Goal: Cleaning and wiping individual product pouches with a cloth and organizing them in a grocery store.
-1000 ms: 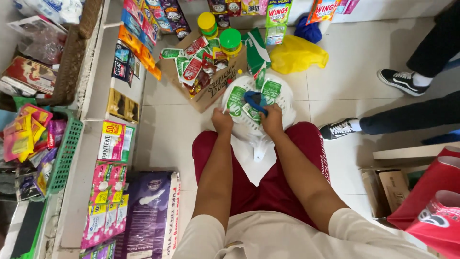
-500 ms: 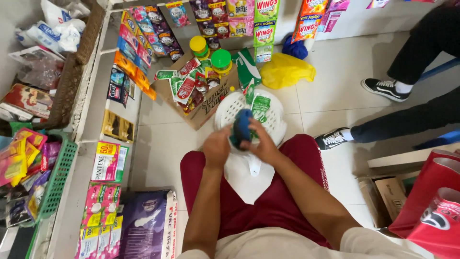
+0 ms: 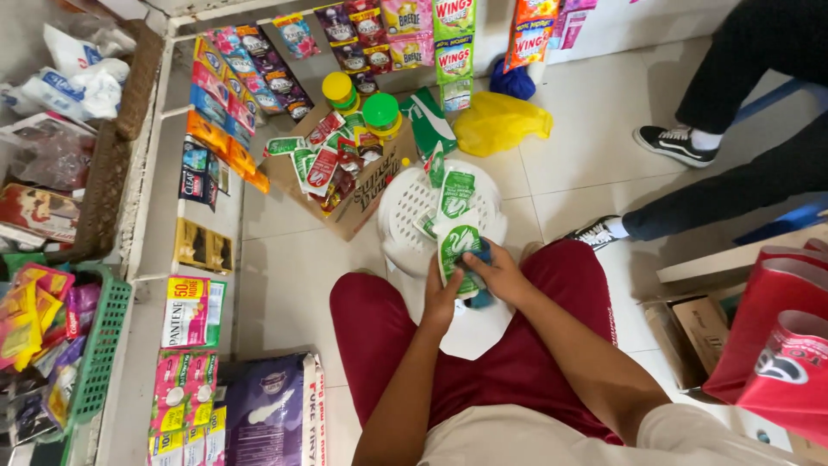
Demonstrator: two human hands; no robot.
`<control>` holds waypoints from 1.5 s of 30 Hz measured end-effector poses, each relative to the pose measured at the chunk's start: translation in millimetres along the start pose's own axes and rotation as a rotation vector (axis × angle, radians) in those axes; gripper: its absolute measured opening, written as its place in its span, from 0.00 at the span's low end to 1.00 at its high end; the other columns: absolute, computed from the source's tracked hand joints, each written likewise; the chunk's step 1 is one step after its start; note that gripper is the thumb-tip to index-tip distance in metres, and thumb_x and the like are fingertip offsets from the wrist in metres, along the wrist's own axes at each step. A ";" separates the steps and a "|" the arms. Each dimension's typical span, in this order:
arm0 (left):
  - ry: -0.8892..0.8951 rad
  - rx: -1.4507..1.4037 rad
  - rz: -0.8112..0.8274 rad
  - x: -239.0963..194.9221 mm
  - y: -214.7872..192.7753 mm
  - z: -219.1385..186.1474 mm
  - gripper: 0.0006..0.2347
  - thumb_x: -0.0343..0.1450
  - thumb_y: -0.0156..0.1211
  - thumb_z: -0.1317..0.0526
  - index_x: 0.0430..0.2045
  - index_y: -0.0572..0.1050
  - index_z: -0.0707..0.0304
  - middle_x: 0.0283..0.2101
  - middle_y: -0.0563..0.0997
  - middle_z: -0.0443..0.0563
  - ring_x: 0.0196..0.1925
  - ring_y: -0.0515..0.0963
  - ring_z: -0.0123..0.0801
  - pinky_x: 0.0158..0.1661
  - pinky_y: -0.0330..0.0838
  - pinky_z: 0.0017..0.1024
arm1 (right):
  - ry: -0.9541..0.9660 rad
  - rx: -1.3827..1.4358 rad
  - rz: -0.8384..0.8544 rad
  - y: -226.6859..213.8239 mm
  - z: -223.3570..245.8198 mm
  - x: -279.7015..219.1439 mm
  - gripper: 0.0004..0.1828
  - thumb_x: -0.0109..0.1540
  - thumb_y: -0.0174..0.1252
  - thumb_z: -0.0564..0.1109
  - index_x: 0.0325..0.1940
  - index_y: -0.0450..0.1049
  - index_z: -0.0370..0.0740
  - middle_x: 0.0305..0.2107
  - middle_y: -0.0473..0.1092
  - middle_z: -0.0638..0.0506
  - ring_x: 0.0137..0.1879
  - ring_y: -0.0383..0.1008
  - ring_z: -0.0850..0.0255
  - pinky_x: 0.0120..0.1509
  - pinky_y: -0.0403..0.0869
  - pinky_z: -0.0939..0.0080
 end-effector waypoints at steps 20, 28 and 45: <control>-0.127 -0.384 -0.089 40.4 -14.5 11.1 0.20 0.71 0.57 0.67 0.60 0.67 0.58 0.50 0.78 0.53 0.48 0.80 0.35 0.47 0.76 0.34 | -0.936 -0.856 0.153 30.0 -1.4 12.1 0.24 0.67 0.53 0.64 0.54 0.77 0.47 0.52 0.74 0.45 0.66 0.70 0.42 0.69 0.58 0.36; -0.210 -0.410 -0.233 24.1 -34.9 0.4 0.09 0.70 0.55 0.51 0.28 0.77 0.52 0.29 0.75 0.44 0.34 0.73 0.32 0.46 0.66 0.33 | -0.901 -0.740 0.236 42.3 -4.1 1.8 0.28 0.65 0.58 0.57 0.65 0.74 0.40 0.55 0.73 0.41 0.63 0.73 0.43 0.73 0.65 0.43; -0.342 -0.568 -0.177 38.7 -56.8 36.8 0.24 0.75 0.52 0.43 0.62 0.70 0.54 0.63 0.73 0.61 0.61 0.75 0.45 0.64 0.65 0.44 | -0.897 -0.842 0.336 48.1 15.8 -4.0 0.31 0.58 0.66 0.66 0.47 0.77 0.35 0.55 0.73 0.39 0.69 0.67 0.40 0.79 0.54 0.35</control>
Point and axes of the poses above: each hand's wrist, its own x-axis towards the middle knuckle, its own y-axis out of the palm, z = x × y, the point moved 4 cm from there along x, towards the middle knuckle
